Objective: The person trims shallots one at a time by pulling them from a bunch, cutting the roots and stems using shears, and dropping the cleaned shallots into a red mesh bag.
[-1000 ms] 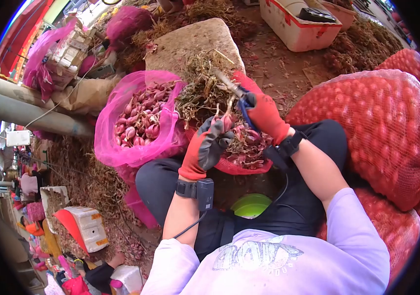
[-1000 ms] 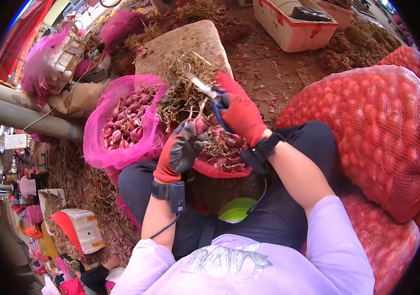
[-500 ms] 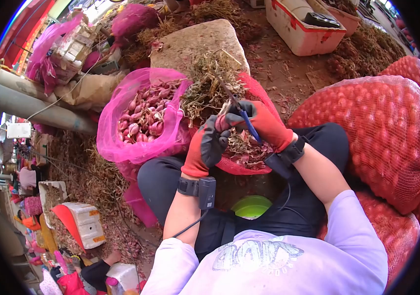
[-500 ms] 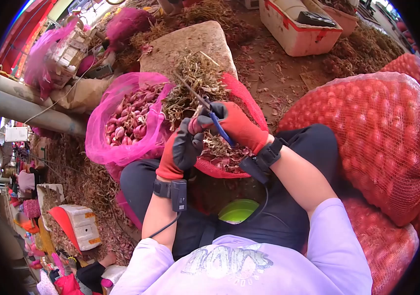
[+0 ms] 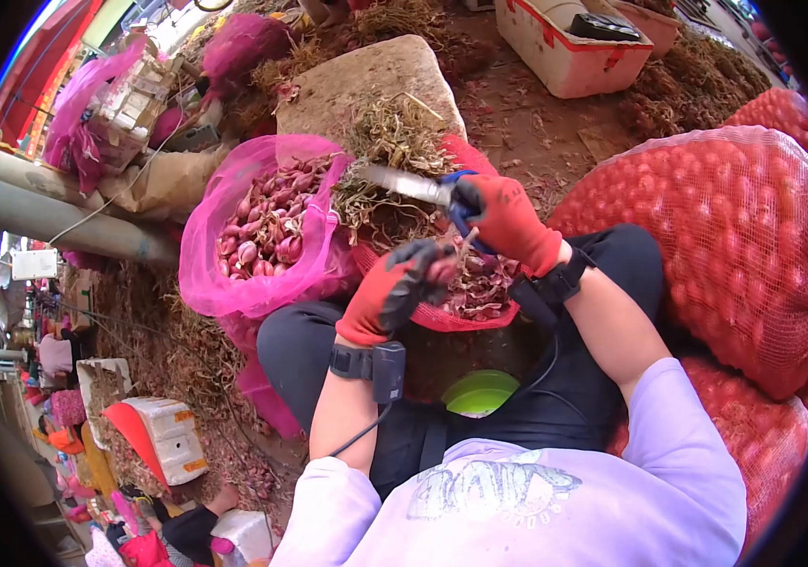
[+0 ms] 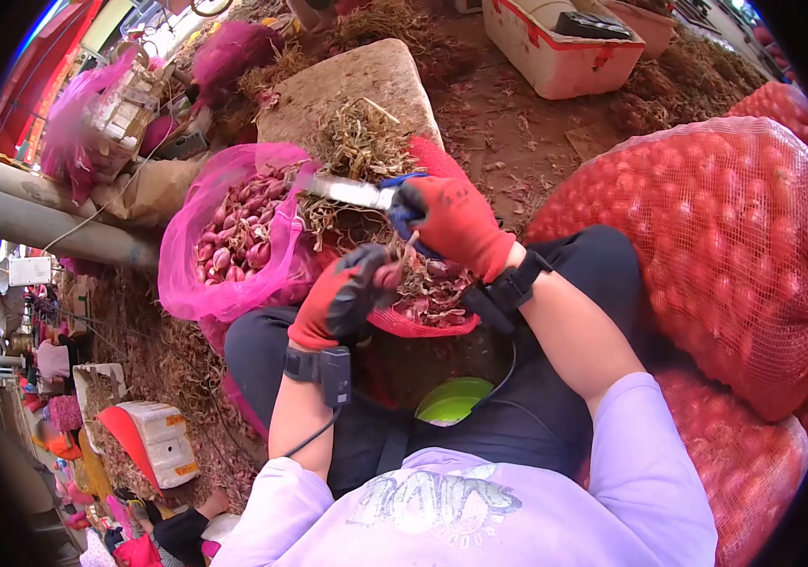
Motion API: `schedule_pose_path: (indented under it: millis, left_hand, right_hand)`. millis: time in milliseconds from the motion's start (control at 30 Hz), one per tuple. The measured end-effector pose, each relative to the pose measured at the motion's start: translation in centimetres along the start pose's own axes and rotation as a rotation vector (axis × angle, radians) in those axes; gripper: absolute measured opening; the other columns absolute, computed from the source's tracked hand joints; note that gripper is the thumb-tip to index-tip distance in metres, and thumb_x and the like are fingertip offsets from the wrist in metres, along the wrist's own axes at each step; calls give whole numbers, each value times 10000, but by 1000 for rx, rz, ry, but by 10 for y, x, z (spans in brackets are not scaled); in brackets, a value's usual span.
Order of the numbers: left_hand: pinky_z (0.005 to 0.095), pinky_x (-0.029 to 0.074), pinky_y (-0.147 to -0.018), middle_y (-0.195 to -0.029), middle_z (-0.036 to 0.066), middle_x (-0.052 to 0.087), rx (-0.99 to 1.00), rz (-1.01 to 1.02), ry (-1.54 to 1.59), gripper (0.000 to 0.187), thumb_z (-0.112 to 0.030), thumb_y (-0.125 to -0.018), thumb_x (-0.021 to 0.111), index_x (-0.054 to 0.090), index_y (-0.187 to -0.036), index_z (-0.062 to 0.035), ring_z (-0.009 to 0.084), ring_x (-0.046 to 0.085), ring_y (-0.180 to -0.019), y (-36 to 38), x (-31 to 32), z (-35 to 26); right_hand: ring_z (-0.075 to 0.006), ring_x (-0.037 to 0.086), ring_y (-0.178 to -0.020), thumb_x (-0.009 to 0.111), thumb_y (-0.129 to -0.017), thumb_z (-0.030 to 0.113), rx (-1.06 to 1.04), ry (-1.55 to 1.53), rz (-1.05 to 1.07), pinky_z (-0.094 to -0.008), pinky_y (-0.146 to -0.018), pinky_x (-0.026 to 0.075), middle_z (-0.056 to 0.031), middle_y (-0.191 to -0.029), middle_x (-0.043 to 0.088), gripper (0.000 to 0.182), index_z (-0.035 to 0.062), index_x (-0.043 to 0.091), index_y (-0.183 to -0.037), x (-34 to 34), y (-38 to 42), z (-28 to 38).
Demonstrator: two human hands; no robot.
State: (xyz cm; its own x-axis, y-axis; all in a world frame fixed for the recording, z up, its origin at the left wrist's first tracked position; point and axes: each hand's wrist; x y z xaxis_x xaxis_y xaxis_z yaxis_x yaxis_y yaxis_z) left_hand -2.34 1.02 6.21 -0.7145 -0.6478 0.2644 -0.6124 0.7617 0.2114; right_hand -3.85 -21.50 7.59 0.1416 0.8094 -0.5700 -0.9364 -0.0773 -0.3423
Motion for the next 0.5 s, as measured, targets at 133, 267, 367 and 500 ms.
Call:
schedule_pose_path:
  millis: [133,267,367,500]
  left_hand:
    - [197,454,-703,-949,20,599,368,-511,-85,233,-63,-884,614,565,-1104,-3,65,546,-803,-11,-1,2]
    - [190,452,-725,-926,1,593,440,-821,-21,253,-60,-858,668,575,-1088,-12,47,529,-800,-7,-11,-8]
    - [175,429,-671,-890,-24,572,506,-901,53,207,-62,-870,651,575,-1058,-18,34,501,-756,-3,-17,-15]
    - [169,419,-648,-863,-37,566,507,-888,72,193,-62,-868,652,576,-1042,-29,25,494,-738,2,-24,-16]
  right_hand:
    - [-206,634,-799,694,-793,393,262,-440,15,-331,-712,452,-139,-879,663,403,43,651,-988,-8,-1,3]
    - [-222,637,-759,654,-785,505,318,-144,105,-347,-691,453,-126,-796,657,468,49,665,-892,-19,2,18]
    - [-293,639,-730,650,-762,553,297,96,291,-384,-668,462,-139,-753,650,502,61,665,-861,-24,4,33]
    - [-303,625,-742,716,-703,498,225,200,254,-384,-665,463,-142,-784,643,462,62,647,-840,-4,11,31]
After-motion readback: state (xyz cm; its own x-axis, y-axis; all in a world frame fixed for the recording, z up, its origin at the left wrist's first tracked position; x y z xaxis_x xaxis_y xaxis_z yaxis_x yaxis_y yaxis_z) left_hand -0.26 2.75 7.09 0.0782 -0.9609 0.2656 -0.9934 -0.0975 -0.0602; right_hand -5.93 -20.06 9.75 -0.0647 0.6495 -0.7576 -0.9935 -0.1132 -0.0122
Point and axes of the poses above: each hand's wrist, its own y-axis away from the middle knuckle, its own x-axis out of the palm, z = x × y
